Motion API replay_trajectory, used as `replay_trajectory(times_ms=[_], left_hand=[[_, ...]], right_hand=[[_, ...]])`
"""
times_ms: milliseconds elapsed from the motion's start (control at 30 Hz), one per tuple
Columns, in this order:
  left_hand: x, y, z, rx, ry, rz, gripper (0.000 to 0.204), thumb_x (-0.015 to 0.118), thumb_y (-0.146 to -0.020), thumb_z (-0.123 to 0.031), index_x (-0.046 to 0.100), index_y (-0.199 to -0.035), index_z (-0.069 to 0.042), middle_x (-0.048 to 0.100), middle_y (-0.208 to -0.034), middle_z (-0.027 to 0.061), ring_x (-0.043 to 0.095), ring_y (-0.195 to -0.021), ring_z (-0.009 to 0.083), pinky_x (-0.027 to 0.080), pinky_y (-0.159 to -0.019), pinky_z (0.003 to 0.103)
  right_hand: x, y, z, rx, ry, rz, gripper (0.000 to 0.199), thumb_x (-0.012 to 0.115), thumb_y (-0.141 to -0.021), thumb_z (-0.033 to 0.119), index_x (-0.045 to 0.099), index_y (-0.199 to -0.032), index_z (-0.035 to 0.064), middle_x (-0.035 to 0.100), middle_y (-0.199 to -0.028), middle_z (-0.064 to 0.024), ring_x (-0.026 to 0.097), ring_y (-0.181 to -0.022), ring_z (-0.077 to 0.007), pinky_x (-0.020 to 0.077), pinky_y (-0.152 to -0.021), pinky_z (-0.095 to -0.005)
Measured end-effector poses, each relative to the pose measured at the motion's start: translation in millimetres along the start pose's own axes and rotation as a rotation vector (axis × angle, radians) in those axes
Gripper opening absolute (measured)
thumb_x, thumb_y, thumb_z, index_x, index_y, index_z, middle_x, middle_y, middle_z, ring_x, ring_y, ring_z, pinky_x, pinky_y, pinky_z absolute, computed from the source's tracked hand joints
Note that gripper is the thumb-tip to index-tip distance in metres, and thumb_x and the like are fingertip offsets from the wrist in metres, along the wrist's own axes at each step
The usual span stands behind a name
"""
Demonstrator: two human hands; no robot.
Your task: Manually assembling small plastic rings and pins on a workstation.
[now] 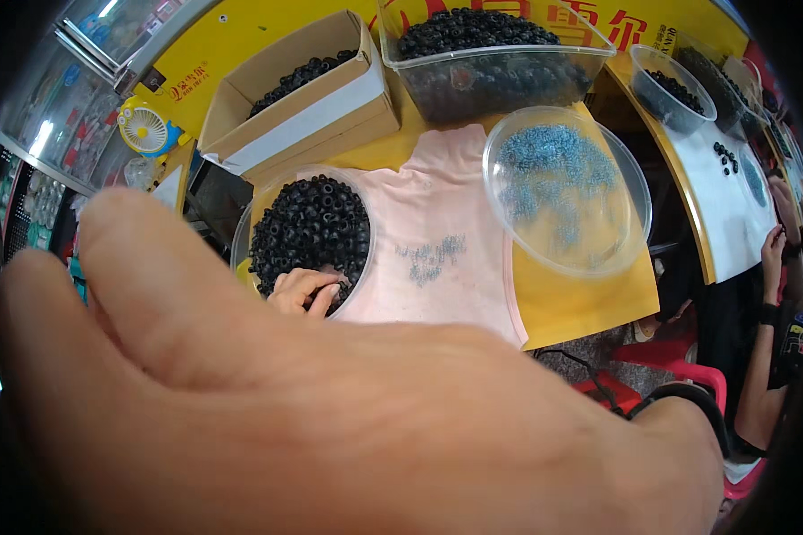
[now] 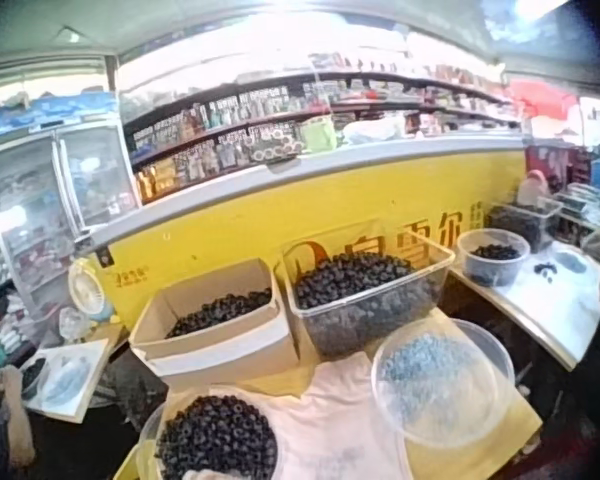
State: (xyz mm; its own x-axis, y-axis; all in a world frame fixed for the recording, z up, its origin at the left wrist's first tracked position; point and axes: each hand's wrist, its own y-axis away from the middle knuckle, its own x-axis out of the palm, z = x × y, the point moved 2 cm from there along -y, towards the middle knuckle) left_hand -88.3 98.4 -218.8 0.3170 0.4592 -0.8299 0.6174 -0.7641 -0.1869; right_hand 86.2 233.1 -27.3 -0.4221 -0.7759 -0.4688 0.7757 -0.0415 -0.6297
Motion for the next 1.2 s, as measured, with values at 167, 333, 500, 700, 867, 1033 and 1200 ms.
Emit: replay_trajectory(times_ms=[167,333,500,700,867,1033,1200], left_hand=[[-11.2,5.4,-6.5,-0.019,-0.060,0.014,0.015,0.066,-0.084,-0.010,0.071,-0.097,-0.006,0.068,-0.095,0.0085,0.061,-0.086,0.0217,0.051,-0.068,0.031],[5.4,16.5,5.5,-0.043,-0.022,-0.037,0.022,0.068,-0.081,-0.016,0.070,-0.099,-0.003,0.067,-0.098,0.0113,0.058,-0.092,0.0266,0.048,-0.077,0.036],[-16.1,6.9,-27.8,-0.043,0.085,-0.089,0.014,0.063,-0.084,-0.008,0.071,-0.093,-0.001,0.067,-0.095,0.0108,0.057,-0.090,0.0298,0.046,-0.082,0.038],[-14.4,5.7,-21.9,-0.054,0.093,-0.094,0.013,0.064,-0.084,-0.009,0.071,-0.093,-0.002,0.067,-0.093,0.0110,0.057,-0.089,0.0290,0.045,-0.080,0.037],[-9.5,5.5,-19.6,-0.025,0.123,-0.102,0.015,0.064,-0.085,-0.010,0.071,-0.095,-0.001,0.067,-0.093,0.0116,0.057,-0.089,0.0297,0.045,-0.081,0.038],[-22.3,10.5,-27.2,0.142,0.157,-0.107,0.013,0.058,-0.088,-0.008,0.066,-0.094,0.000,0.063,-0.092,0.0124,0.056,-0.087,0.0284,0.041,-0.087,0.038],[-19.7,11.9,-33.7,0.087,0.222,-0.151,0.010,0.058,-0.087,-0.006,0.067,-0.090,-0.002,0.063,-0.092,0.0131,0.055,-0.090,0.0320,0.042,-0.082,0.039]], right_hand=[[1.4,-3.8,0.0,0.005,0.039,0.002,0.042,0.072,-0.071,0.000,0.069,-0.112,0.0070,0.065,-0.110,-0.0117,0.063,-0.092,-0.0233,0.0516,-0.080,-0.0333],[1.1,-2.1,-6.5,0.010,0.081,0.008,0.042,0.072,-0.072,-0.001,0.069,-0.113,0.0065,0.064,-0.111,-0.0122,0.063,-0.093,-0.0237,0.0513,-0.080,-0.0335],[0.0,-3.0,-11.1,0.008,0.112,0.009,0.041,0.071,-0.072,-0.001,0.069,-0.113,0.0061,0.064,-0.111,-0.0126,0.063,-0.094,-0.0242,0.0511,-0.081,-0.0336],[0.5,-3.1,-10.7,0.031,0.140,0.008,0.041,0.071,-0.072,-0.001,0.069,-0.113,0.0056,0.064,-0.112,-0.0132,0.062,-0.095,-0.0248,0.0509,-0.082,-0.0338],[1.6,-5.0,-12.3,0.028,0.152,0.003,0.041,0.071,-0.073,-0.001,0.068,-0.113,0.0051,0.063,-0.112,-0.0136,0.062,-0.096,-0.0252,0.0507,-0.082,-0.0339],[0.7,-6.8,-12.3,0.012,0.172,-0.011,0.040,0.070,-0.073,-0.001,0.068,-0.113,0.0047,0.063,-0.113,-0.0141,0.062,-0.097,-0.0257,0.0505,-0.083,-0.0341],[-4.2,-6.9,-15.1,0.007,0.230,-0.030,0.040,0.070,-0.073,-0.001,0.068,-0.113,0.0042,0.063,-0.113,-0.0146,0.062,-0.098,-0.0262,0.0503,-0.083,-0.0342]])
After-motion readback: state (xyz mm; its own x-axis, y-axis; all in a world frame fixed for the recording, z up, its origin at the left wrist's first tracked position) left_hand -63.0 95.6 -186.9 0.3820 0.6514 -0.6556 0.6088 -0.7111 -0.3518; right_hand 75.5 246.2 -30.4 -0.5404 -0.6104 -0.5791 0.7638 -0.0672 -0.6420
